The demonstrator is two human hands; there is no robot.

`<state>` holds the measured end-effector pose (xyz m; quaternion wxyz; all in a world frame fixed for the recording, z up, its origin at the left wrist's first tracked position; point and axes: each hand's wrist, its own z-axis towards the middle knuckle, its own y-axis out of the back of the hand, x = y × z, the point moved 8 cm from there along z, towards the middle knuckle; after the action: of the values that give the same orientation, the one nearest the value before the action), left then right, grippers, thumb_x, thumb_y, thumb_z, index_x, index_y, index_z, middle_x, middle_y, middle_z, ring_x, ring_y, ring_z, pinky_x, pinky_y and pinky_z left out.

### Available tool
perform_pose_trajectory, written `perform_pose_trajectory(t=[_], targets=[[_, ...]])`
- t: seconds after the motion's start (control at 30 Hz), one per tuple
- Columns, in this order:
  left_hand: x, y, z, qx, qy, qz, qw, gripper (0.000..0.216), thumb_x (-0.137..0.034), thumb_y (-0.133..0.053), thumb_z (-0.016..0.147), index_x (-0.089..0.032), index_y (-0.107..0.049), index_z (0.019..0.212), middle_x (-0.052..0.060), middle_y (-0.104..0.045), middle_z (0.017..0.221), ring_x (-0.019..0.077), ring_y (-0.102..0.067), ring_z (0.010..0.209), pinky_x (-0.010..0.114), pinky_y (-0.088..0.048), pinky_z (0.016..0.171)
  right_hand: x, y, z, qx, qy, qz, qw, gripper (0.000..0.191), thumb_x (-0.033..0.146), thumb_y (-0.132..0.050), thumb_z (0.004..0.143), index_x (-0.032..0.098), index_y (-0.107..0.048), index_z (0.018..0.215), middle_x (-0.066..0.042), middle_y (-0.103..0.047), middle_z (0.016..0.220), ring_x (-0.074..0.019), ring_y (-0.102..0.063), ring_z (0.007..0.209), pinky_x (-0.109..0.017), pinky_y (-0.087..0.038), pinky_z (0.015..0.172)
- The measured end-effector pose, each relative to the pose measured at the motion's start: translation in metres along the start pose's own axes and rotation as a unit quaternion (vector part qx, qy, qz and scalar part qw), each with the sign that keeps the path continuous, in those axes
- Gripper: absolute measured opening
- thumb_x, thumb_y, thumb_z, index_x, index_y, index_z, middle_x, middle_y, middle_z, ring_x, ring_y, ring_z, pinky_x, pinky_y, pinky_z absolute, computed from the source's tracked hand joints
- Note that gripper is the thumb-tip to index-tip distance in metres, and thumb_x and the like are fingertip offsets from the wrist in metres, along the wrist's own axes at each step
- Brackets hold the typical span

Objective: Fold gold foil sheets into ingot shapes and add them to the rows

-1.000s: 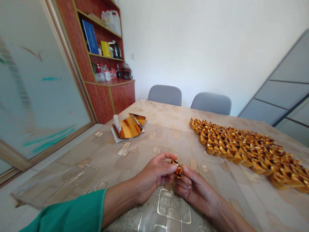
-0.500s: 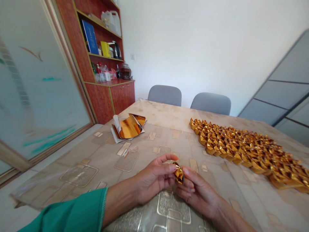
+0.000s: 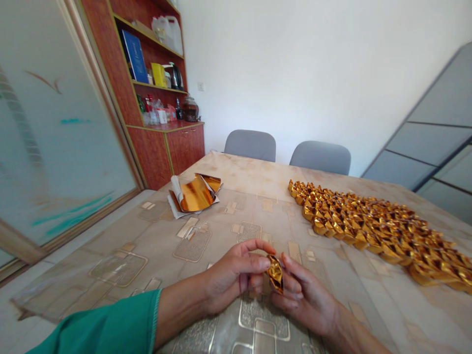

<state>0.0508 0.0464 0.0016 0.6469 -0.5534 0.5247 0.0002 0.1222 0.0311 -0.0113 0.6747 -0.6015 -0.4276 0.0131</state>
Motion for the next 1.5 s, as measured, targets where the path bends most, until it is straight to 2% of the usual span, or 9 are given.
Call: perform_pose_trajectory(t=[0.13,0.23,0.37,0.63,0.87,1.03,1.13,1.3,1.5], targets=[[0.003,-0.004,0.001,0.027,0.03,-0.058,0.997,0.034,-0.019,-0.084,0.068,-0.016,-0.065,0.096,-0.005,-0.053,0.064,0.0024,-0.036,0.047,0.018,-0.028,0.049,0.004,0.001,-0.001,-0.02,0.035,-0.005,0.999,0.018,0.03,-0.077,0.082,0.014,-0.07,0.088,0.013,-0.027,0.046,-0.0031,-0.012,0.041,-0.014,-0.02,0.039],[0.005,-0.009,-0.001,0.044,0.045,-0.075,0.995,0.035,-0.019,-0.083,0.069,-0.017,-0.065,0.099,-0.002,-0.058,0.074,0.0039,-0.043,0.053,0.018,-0.032,0.053,0.004,-0.002,-0.002,-0.008,0.048,-0.009,0.999,0.018,0.03,-0.076,0.083,0.014,-0.069,0.084,0.012,-0.028,0.046,-0.0034,-0.012,0.041,-0.014,-0.019,0.039],[-0.002,-0.003,-0.001,-0.014,-0.01,-0.016,1.0,0.037,-0.016,-0.082,0.066,-0.018,-0.063,0.097,0.0,-0.062,0.083,0.0096,-0.057,0.066,0.02,-0.037,0.059,0.001,0.0,0.001,-0.013,0.046,-0.006,0.999,0.022,0.032,-0.075,0.084,0.016,-0.063,0.074,0.011,-0.029,0.047,-0.0043,-0.015,0.043,-0.016,-0.021,0.042],[-0.013,0.01,-0.002,-0.112,-0.111,0.081,0.984,0.019,-0.025,-0.075,0.072,-0.017,-0.063,0.084,-0.003,-0.058,0.068,0.0066,-0.049,0.056,0.019,-0.033,0.054,-0.009,0.007,0.002,-0.014,0.006,-0.03,0.999,0.026,0.033,-0.069,0.089,0.016,-0.06,0.072,0.01,-0.031,0.047,-0.0057,-0.017,0.044,-0.019,-0.021,0.044],[-0.004,0.001,0.001,-0.035,-0.039,-0.043,0.998,0.03,-0.02,-0.082,0.069,-0.016,-0.066,0.094,-0.004,-0.058,0.068,0.0016,-0.037,0.047,0.016,-0.03,0.048,0.002,0.01,0.002,-0.056,0.045,-0.002,0.997,0.029,0.031,-0.076,0.083,0.015,-0.057,0.067,0.011,-0.03,0.048,-0.0048,-0.014,0.045,-0.018,-0.02,0.045],[0.003,0.014,0.006,-0.069,-0.006,-0.112,0.991,0.029,-0.014,-0.082,0.07,-0.015,-0.069,0.095,-0.003,-0.06,0.07,0.0009,-0.043,0.048,0.014,-0.037,0.049,-0.002,0.015,0.003,-0.065,0.032,0.021,0.997,0.029,0.035,-0.074,0.083,0.015,-0.058,0.068,0.01,-0.031,0.049,-0.0053,-0.015,0.046,-0.019,-0.023,0.046],[0.006,0.018,0.006,-0.075,0.002,-0.125,0.989,0.028,-0.011,-0.081,0.07,-0.014,-0.069,0.095,-0.003,-0.061,0.07,0.0008,-0.044,0.048,0.013,-0.038,0.049,-0.005,0.014,0.004,-0.062,0.024,0.021,0.998,0.029,0.035,-0.074,0.083,0.015,-0.059,0.068,0.01,-0.032,0.051,-0.0056,-0.017,0.047,-0.02,-0.024,0.048],[0.007,0.008,0.006,-0.017,0.032,-0.135,0.99,0.021,-0.01,-0.08,0.07,-0.012,-0.068,0.087,-0.002,-0.06,0.067,-0.0013,-0.032,0.041,0.012,-0.027,0.042,-0.001,0.008,0.002,-0.058,0.045,0.0,0.997,0.023,0.029,-0.075,0.083,0.014,-0.062,0.072,0.01,-0.029,0.052,-0.0054,-0.016,0.048,-0.02,-0.021,0.047],[0.004,0.012,0.006,-0.054,0.015,-0.094,0.994,0.028,-0.016,-0.082,0.069,-0.015,-0.065,0.092,-0.003,-0.06,0.069,0.0001,-0.04,0.045,0.013,-0.035,0.047,0.001,0.011,0.002,-0.081,0.053,-0.018,0.995,0.026,0.033,-0.073,0.085,0.015,-0.061,0.07,0.009,-0.031,0.053,-0.0062,-0.015,0.049,-0.021,-0.021,0.049]])
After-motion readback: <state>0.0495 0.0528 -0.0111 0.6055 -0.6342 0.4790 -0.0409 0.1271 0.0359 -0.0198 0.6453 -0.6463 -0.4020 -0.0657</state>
